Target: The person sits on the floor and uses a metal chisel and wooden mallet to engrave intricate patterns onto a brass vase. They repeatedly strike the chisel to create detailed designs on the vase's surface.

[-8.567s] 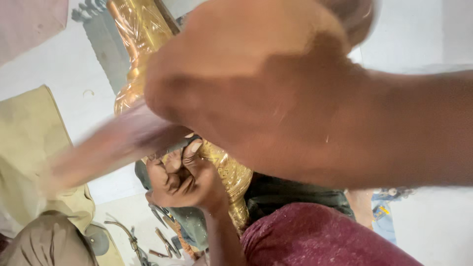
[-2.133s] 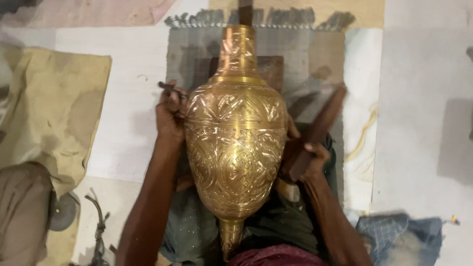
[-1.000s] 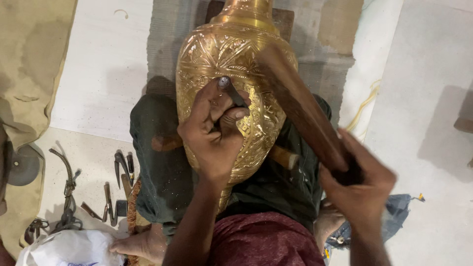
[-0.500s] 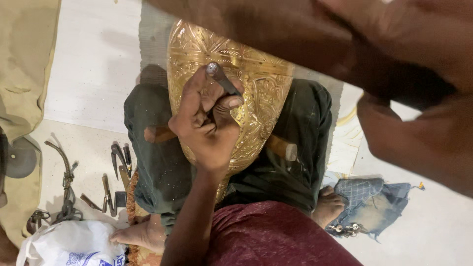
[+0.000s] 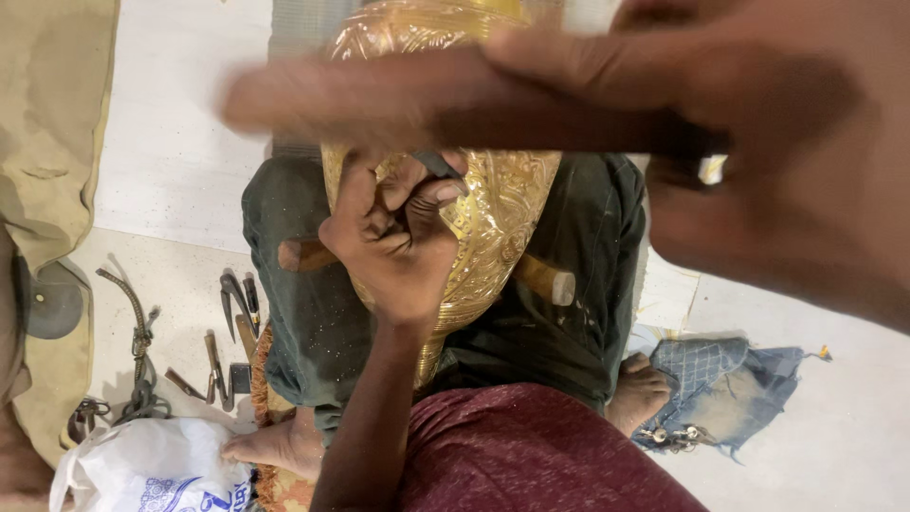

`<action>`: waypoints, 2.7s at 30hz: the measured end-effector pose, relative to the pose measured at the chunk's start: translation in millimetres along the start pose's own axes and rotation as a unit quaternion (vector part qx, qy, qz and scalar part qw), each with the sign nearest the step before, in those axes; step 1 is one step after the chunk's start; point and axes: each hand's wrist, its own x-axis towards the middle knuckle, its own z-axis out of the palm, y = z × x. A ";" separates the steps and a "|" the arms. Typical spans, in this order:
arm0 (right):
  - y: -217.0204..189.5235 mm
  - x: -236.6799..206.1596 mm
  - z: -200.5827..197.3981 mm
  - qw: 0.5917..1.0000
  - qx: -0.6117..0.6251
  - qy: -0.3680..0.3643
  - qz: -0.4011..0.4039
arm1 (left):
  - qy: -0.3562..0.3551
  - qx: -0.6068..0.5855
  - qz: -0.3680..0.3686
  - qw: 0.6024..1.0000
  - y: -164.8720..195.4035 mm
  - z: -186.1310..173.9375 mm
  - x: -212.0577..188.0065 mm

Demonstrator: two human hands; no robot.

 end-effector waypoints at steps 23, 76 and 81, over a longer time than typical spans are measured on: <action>5.3 -1.2 -4.6 0.999 -0.010 -0.020 0.024 | -0.020 -0.150 0.035 0.988 -13.0 3.4 -3.6; 27.7 -19.8 16.6 0.993 0.021 0.089 -0.076 | -0.025 -0.178 0.045 0.983 -19.6 2.2 -13.1; 31.5 -18.4 16.7 0.997 -0.071 -0.025 -0.021 | -0.014 -0.151 0.078 0.985 -18.8 4.8 -7.9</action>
